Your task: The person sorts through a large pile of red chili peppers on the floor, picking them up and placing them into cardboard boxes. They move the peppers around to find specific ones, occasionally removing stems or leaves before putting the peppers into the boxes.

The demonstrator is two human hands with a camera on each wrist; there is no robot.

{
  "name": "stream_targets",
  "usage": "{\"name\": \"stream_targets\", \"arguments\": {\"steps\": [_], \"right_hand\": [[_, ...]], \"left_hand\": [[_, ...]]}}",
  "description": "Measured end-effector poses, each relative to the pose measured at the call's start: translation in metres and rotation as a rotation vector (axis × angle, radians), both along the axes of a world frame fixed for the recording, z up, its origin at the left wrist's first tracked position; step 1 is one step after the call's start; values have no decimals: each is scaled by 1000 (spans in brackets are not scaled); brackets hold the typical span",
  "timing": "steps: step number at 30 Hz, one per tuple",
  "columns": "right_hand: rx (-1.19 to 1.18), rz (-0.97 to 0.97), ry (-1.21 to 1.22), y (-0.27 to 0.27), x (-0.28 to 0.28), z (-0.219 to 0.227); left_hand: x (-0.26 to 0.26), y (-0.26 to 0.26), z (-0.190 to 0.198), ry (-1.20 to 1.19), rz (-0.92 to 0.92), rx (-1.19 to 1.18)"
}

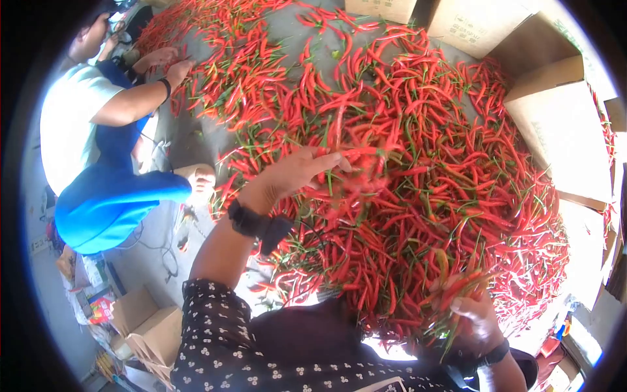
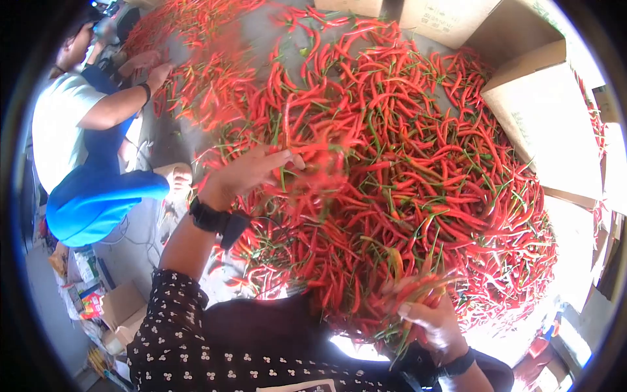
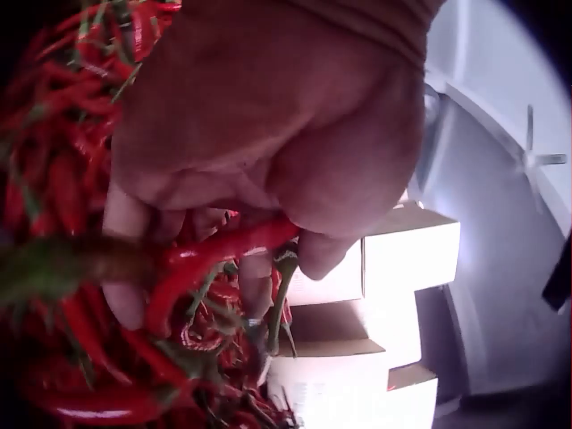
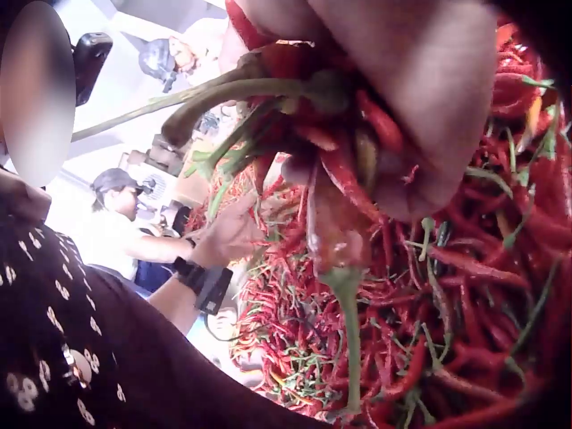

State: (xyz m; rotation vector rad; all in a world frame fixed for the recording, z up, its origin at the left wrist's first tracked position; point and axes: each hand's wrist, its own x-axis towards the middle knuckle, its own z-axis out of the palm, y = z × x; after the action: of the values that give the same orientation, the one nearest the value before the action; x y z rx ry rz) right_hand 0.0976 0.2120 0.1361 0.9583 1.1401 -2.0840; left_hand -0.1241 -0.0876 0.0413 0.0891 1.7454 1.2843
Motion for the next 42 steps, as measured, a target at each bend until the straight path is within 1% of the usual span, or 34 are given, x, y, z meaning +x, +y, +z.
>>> {"name": "stream_targets", "arguments": {"steps": [1,2,3,4,5,6,8,9,10,12,14,20,22,23,24,26,27,29,30,32,36,38,40,42], "right_hand": [[-22,-15,11,0,0,0],[-43,-32,25,1,1,-1],[-56,-24,74,3,2,-6],[-59,-27,80,3,2,-6],[-64,-26,90,2,-1,-5],[-68,-25,102,3,-3,-4],[-96,-27,113,4,-6,-5],[-87,-28,131,4,-7,-5],[-77,-31,147,5,-7,-5],[-69,-26,176,7,-7,-6],[-140,-48,143,4,-9,-2],[-133,-130,134,7,-5,-10],[-176,-151,88,6,-5,-7],[-200,-151,89,7,-5,-8],[-196,-159,88,7,-5,-11],[-222,-181,139,6,-4,-16],[-240,-189,131,5,-4,-17],[-243,-197,130,3,-5,-10],[-247,-204,129,2,-6,-7],[-259,-208,132,2,-6,-12],[-318,-194,106,6,-8,-12],[-299,-221,129,6,-8,-15],[-282,-243,156,4,-10,-14],[-279,-200,203,1,-11,-10]], "left_hand": [[14,0,3,-132,128,149],[26,2,0,-128,129,147],[36,4,-8,-214,186,300],[45,10,-4,-303,239,453],[52,16,2,-368,299,491],[57,21,9,-361,293,493],[66,34,24,-298,186,411],[70,43,29,-212,175,380],[75,51,34,-208,168,380],[83,65,45,-61,126,296],[87,75,55,-58,95,273],[104,100,63,-62,-15,312],[110,106,74,-70,-100,313],[113,109,74,-35,-135,314],[116,112,76,-38,-143,318],[121,116,81,-18,-52,339],[121,117,80,-17,-55,342],[120,116,76,96,-43,250],[120,115,77,97,-45,252],[122,115,78,271,-47,179],[128,116,76,237,-40,265],[132,119,79,147,28,487],[133,121,79,137,21,497],[134,123,78,128,18,504]]}}
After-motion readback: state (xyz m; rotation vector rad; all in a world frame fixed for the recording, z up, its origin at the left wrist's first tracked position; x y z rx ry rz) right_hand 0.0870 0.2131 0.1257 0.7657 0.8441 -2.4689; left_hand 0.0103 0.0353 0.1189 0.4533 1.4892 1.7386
